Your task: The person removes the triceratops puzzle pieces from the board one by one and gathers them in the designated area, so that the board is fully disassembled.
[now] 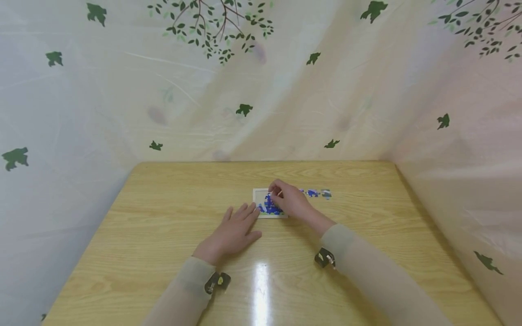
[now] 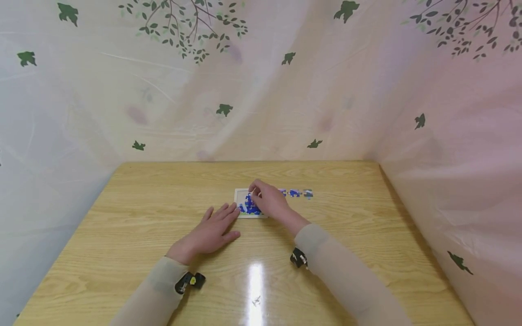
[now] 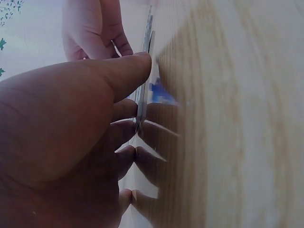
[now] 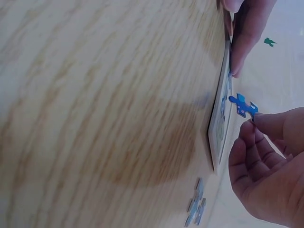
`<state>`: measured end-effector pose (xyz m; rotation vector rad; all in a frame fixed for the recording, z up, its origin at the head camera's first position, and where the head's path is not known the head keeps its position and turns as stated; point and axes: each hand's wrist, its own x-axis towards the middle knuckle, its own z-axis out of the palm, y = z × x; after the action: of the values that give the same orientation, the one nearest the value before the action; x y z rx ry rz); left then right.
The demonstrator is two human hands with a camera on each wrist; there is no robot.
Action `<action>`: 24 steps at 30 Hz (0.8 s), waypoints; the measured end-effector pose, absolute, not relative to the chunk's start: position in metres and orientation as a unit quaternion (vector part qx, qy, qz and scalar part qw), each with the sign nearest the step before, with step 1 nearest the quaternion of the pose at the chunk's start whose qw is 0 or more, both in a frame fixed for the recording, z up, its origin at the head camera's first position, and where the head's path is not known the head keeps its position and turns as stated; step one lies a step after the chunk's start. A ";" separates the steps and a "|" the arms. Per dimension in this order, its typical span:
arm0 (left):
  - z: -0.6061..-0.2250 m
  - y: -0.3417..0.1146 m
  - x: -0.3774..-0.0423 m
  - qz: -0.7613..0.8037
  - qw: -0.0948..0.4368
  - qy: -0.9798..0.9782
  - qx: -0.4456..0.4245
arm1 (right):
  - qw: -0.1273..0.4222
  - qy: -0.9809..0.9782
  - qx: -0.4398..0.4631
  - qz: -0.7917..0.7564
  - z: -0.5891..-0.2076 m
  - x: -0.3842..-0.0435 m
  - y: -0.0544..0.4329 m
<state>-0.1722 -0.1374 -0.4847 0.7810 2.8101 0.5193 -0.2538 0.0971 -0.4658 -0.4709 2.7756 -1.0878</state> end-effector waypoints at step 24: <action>-0.479 -0.137 -0.170 0.185 0.094 0.942 0.263 | 0.048 0.918 -0.137 -0.370 -0.444 -0.244 0.143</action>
<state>-0.1697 -0.1372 -0.4792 0.7815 2.7946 0.5494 -0.2444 0.1433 -0.4444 -0.4193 2.7987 -1.1281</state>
